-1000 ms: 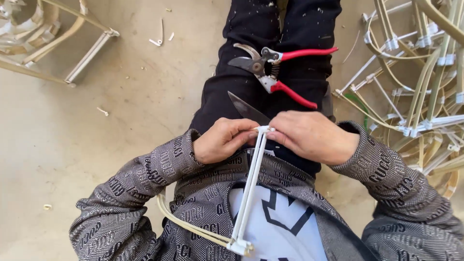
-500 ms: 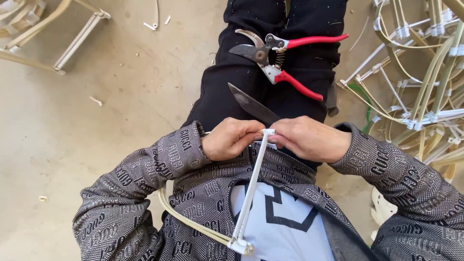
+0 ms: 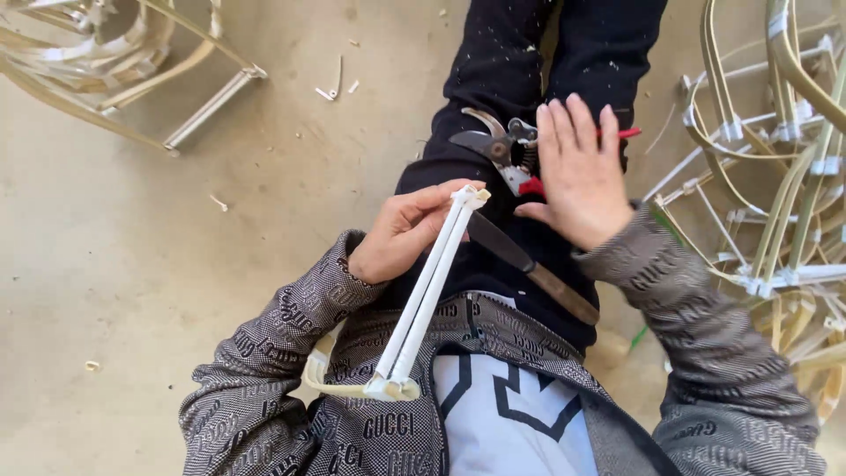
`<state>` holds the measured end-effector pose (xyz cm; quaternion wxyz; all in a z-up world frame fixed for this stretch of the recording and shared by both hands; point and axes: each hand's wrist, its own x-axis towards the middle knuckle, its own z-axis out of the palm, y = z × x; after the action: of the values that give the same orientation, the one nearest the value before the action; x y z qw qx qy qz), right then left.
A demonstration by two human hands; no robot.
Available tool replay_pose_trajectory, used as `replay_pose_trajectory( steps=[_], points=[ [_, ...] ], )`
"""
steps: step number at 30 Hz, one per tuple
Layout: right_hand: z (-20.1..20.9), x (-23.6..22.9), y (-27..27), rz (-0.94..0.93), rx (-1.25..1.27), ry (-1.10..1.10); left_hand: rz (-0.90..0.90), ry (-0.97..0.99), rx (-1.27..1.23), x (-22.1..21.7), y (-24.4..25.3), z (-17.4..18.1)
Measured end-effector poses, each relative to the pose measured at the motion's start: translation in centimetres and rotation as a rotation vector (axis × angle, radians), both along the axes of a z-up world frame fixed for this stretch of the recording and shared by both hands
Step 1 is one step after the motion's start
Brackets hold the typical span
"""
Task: Assembling and securing bamboo or wooden strips into rounded frame structures using pruners and small fasteners.
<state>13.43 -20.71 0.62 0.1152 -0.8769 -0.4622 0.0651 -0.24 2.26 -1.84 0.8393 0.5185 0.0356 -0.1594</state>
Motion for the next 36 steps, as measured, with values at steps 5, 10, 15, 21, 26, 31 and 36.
replay_pose_trajectory(
  steps=[5, 10, 15, 21, 26, 31, 36],
  points=[
    [-1.5, -0.3, 0.9, -0.161, -0.257, -0.192, 0.039, 0.088, -0.07, 0.0, 0.9, -0.2],
    [1.4, -0.6, -1.5, -0.236, 0.078, 0.204, 0.114, 0.063, 0.005, 0.2, 0.9, -1.4],
    [4.8, -3.5, -1.7, -0.401, 0.046, 0.437, 0.112, -0.049, -0.035, 1.2, -0.6, -1.5],
    [4.6, -5.0, -1.8, -0.175, 0.219, 0.301, 0.048, -0.018, 0.003, 1.4, -2.0, -0.5],
    [4.2, -5.1, -2.3, -0.174, 0.25, 0.336, -0.01, -0.025, 0.056, 1.5, -1.9, -0.6],
    [3.4, -4.9, -2.6, -0.162, 0.246, 0.325, -0.051, -0.03, -0.06, 1.6, -1.9, -0.6],
    [1.9, -3.5, -2.8, -0.11, 0.335, 0.261, -0.048, -0.026, -0.059, 1.6, -1.9, -1.4]
  ],
)
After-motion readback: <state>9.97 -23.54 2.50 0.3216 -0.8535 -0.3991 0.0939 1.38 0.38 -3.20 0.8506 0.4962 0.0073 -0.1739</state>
